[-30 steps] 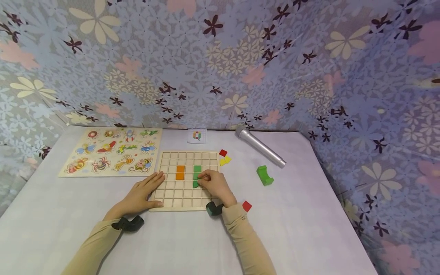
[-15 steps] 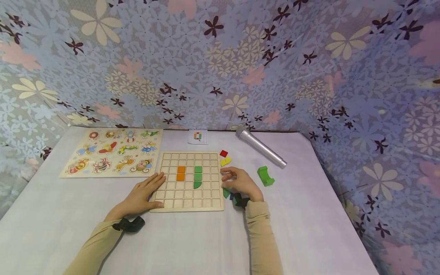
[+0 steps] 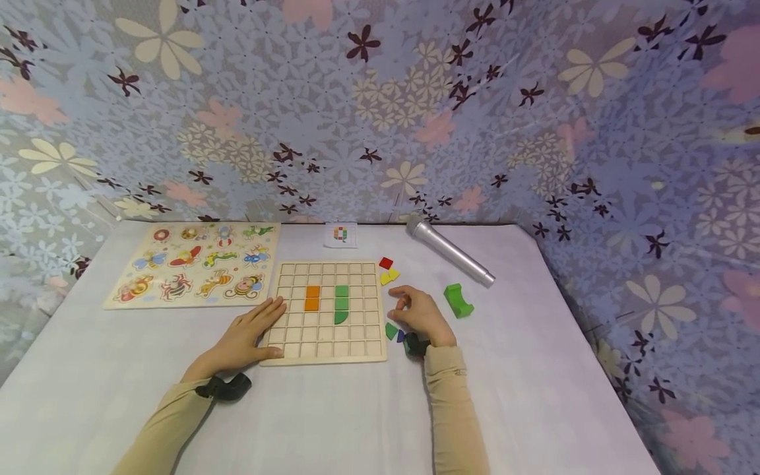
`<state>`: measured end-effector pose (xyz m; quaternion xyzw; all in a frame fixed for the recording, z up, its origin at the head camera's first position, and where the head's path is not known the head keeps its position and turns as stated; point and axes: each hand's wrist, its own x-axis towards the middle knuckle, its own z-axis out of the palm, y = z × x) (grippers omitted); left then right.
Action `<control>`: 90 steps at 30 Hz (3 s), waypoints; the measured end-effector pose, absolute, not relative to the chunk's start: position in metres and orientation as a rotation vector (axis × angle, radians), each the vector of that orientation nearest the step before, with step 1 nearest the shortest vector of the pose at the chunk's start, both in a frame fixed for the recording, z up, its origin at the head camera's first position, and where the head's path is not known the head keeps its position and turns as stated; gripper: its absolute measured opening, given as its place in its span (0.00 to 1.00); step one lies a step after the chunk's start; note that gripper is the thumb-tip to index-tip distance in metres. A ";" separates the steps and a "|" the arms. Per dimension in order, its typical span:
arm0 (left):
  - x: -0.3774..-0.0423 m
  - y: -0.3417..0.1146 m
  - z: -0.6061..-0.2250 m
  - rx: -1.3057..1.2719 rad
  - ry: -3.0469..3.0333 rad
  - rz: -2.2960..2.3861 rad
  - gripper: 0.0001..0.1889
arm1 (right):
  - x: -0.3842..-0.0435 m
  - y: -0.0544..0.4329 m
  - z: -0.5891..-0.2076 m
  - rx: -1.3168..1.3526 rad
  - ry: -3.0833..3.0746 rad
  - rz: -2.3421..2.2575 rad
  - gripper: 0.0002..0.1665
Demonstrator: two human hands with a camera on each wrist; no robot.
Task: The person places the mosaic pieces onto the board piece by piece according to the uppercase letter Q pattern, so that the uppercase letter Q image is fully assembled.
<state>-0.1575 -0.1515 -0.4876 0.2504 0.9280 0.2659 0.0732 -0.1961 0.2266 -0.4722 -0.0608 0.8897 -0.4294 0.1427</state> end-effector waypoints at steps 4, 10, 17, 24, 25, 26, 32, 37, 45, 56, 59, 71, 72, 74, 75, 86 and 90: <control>-0.157 -0.152 -0.488 0.768 2.792 0.800 0.46 | -0.195 0.230 -0.467 -0.286 2.485 -1.214 0.39; -0.159 -0.153 -0.488 0.786 2.801 0.793 0.46 | -0.197 0.225 -0.468 -0.223 2.579 -1.122 0.36; -0.159 -0.153 -0.489 0.785 2.789 0.801 0.46 | -0.197 0.230 -0.472 -0.211 2.654 -1.093 0.36; -0.158 -0.153 -0.489 0.783 2.794 0.788 0.47 | -0.188 0.236 -0.468 -0.365 2.516 -1.131 0.52; -0.158 -0.153 -0.488 0.782 2.792 0.791 0.47 | -0.188 0.235 -0.468 -0.364 2.532 -1.112 0.51; -0.158 -0.153 -0.488 0.780 2.792 0.794 0.47 | -0.188 0.234 -0.467 -0.349 2.554 -1.092 0.48; -0.158 -0.152 -0.486 0.786 2.795 0.813 0.47 | -0.191 0.227 -0.466 -0.265 2.701 -1.008 0.25; -0.158 -0.152 -0.487 0.797 2.806 0.807 0.47 | -0.193 0.224 -0.466 -0.223 2.743 -1.002 0.16; -0.159 -0.153 -0.488 0.800 2.805 0.822 0.47 | -0.198 0.221 -0.471 -0.107 2.779 -1.056 0.09; -0.159 -0.154 -0.487 0.794 2.794 0.806 0.47 | -0.197 0.190 -0.466 -0.132 2.689 -1.389 0.14; -0.159 -0.156 -0.487 0.801 2.808 0.795 0.47 | -0.197 0.177 -0.460 -0.188 2.700 -1.391 0.15; -0.159 -0.159 -0.489 0.814 2.825 0.786 0.47 | -0.198 0.118 -0.447 -0.404 2.603 -1.316 0.04; -0.159 -0.159 -0.489 0.809 2.822 0.791 0.47 | -0.199 0.113 -0.448 -0.405 2.611 -1.296 0.04; -0.159 -0.157 -0.489 0.807 2.821 0.793 0.47 | -0.199 0.106 -0.453 -0.399 2.630 -1.259 0.03; -0.159 -0.157 -0.490 0.806 2.821 0.794 0.47 | -0.198 0.104 -0.455 -0.396 2.641 -1.249 0.03; -0.159 -0.152 -0.487 0.809 2.804 0.794 0.46 | -0.193 0.097 -0.471 -0.401 2.702 -1.280 0.03; -0.158 -0.152 -0.488 0.803 2.802 0.793 0.47 | -0.192 0.093 -0.471 -0.384 2.703 -1.274 0.05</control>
